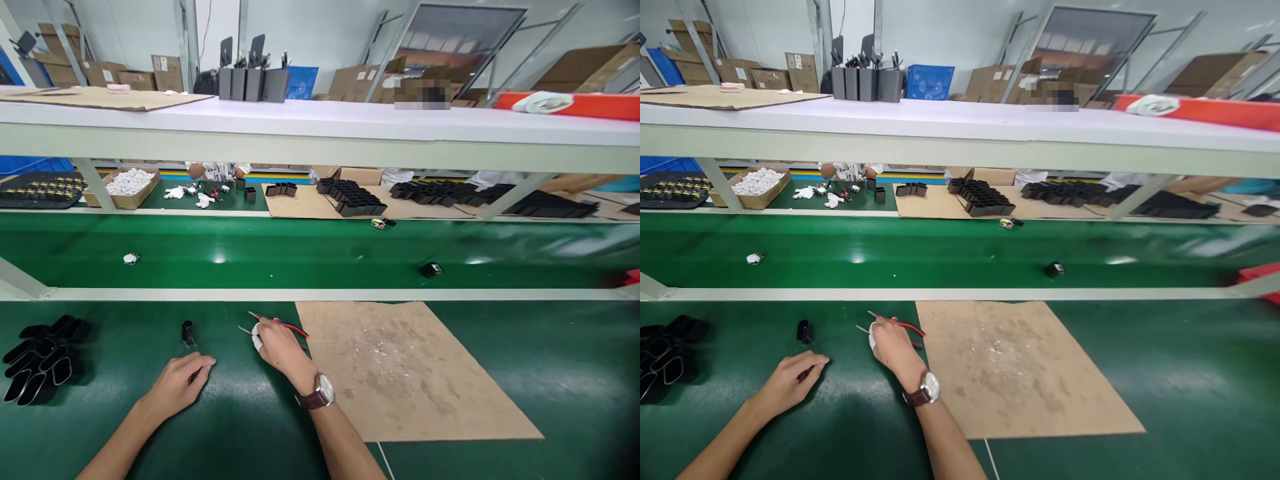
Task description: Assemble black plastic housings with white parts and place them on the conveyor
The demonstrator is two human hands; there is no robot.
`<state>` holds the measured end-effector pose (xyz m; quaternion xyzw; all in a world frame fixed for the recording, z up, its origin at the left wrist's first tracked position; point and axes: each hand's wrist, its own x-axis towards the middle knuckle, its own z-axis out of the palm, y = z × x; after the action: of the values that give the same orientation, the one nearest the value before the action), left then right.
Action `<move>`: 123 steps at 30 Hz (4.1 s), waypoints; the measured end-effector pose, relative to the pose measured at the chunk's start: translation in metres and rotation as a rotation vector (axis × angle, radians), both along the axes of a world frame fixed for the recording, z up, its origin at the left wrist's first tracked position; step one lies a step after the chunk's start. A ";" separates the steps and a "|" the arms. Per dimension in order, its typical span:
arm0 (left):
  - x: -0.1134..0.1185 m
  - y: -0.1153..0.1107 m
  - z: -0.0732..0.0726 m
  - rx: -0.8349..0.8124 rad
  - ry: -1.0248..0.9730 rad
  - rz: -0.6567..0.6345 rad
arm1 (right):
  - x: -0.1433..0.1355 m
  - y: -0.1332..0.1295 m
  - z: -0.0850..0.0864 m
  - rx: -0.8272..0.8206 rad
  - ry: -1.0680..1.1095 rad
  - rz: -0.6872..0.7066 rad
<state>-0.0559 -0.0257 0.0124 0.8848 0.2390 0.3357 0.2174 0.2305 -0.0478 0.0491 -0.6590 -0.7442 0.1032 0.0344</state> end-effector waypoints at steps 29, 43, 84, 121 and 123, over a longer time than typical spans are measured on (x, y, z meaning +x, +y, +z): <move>-0.002 0.001 -0.005 -0.039 0.018 -0.006 | 0.010 0.001 0.006 0.040 -0.035 -0.116; -0.002 0.007 0.030 0.012 -0.209 0.120 | -0.027 0.001 -0.011 0.246 0.156 0.151; -0.006 0.030 0.077 -0.050 0.118 0.487 | -0.044 -0.013 -0.023 0.165 0.679 0.034; -0.025 0.006 0.001 -0.426 0.143 0.162 | -0.063 -0.056 -0.057 0.438 0.162 0.162; -0.025 0.005 0.003 -0.456 0.150 0.157 | -0.058 -0.055 -0.057 0.461 0.248 0.161</move>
<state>-0.0807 -0.0208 0.0151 0.8142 0.3919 0.2224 0.3662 0.1723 -0.1027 -0.0078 -0.5548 -0.7883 0.0135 0.2657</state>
